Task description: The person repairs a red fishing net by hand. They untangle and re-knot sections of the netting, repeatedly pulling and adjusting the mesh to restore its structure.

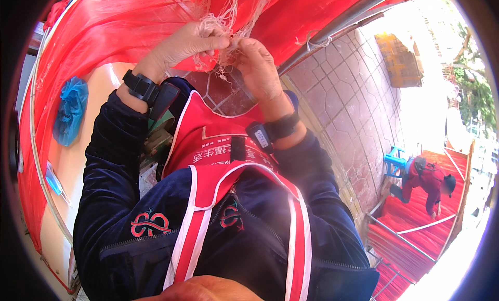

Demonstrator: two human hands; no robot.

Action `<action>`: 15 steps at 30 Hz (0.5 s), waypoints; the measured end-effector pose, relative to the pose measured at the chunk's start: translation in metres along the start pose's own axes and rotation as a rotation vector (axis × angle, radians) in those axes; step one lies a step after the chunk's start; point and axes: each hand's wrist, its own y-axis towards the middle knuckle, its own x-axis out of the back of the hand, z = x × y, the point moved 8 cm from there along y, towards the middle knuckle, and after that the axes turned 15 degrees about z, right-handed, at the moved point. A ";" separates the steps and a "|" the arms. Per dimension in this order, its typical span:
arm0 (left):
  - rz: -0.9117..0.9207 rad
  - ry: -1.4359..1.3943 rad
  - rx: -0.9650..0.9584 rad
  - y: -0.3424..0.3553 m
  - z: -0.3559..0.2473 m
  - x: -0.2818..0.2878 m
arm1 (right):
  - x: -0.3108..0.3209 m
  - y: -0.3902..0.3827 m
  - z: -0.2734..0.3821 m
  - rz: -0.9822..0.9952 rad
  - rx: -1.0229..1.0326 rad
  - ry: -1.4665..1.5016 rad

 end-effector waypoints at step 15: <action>0.111 -0.557 -0.215 0.004 0.004 0.007 | 0.009 0.001 0.000 -0.090 -0.004 0.025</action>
